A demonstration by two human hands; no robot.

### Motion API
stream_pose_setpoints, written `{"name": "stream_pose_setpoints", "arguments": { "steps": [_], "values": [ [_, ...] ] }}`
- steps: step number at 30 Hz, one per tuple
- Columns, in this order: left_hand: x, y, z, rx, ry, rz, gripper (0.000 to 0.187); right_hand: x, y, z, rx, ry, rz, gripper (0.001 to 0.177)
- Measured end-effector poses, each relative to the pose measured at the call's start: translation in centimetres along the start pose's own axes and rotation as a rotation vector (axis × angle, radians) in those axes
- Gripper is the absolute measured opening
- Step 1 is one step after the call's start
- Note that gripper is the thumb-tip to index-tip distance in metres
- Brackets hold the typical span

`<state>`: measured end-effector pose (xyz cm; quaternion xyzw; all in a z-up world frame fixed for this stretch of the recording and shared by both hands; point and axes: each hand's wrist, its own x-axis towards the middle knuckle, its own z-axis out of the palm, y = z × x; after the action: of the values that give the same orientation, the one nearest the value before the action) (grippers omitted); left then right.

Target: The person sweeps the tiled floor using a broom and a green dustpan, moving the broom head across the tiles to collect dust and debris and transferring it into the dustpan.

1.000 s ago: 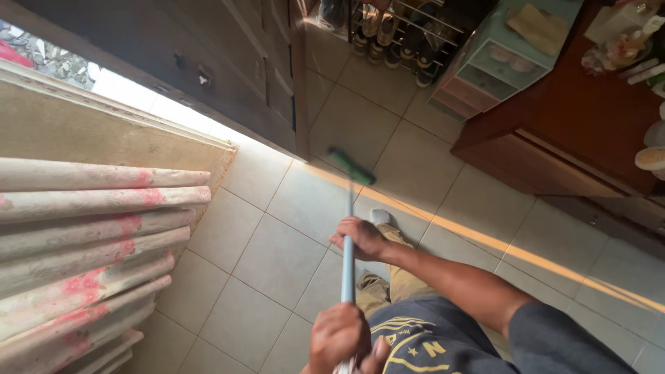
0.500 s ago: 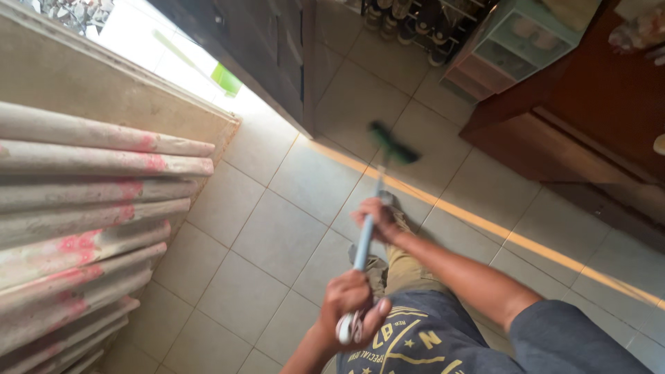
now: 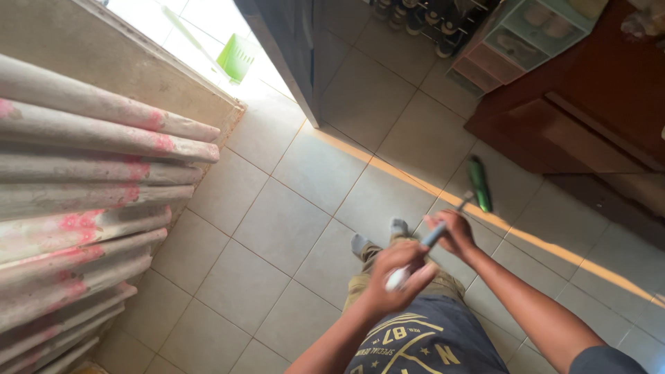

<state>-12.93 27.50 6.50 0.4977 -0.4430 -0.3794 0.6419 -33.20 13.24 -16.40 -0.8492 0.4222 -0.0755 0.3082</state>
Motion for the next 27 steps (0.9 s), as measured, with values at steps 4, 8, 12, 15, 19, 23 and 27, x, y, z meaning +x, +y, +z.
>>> {"name": "stream_pose_setpoints", "arguments": {
  "steps": [4, 8, 12, 15, 19, 23, 27],
  "values": [
    [-1.6, -3.2, 0.8, -0.059, -0.127, -0.221, 0.035, -1.6, 5.1, 4.9, 0.041, -0.077, -0.050, 0.035],
    [-3.2, 2.7, -5.1, 0.190, -0.100, -0.093, 0.037, 0.3, -4.0, 11.3, 0.226, 0.010, -0.267, 0.034],
    [0.3, 8.2, -8.1, 0.309, -0.111, -0.015, 0.040, 6.1, -16.6, 13.2, 0.399, -0.042, -0.233, 0.038],
    [2.0, 10.7, -8.6, 0.470, -0.081, -0.027, 0.043, 9.9, -21.8, 11.1, 0.478, -0.090, -0.271, 0.038],
    [0.4, 13.6, -7.5, 0.315, -0.114, 0.199, 0.044, 6.8, -22.0, 4.6, 0.470, -0.148, -0.405, 0.033],
    [-2.3, 10.3, -4.5, 0.540, -0.208, 0.191, 0.030, 0.1, -12.1, -1.0, 0.368, -0.292, -0.281, 0.031],
    [-0.8, -2.1, 1.7, 0.021, -0.280, -0.218, 0.033, -3.9, 4.8, -1.1, 0.082, -0.262, -0.008, 0.030]
  ]
}}
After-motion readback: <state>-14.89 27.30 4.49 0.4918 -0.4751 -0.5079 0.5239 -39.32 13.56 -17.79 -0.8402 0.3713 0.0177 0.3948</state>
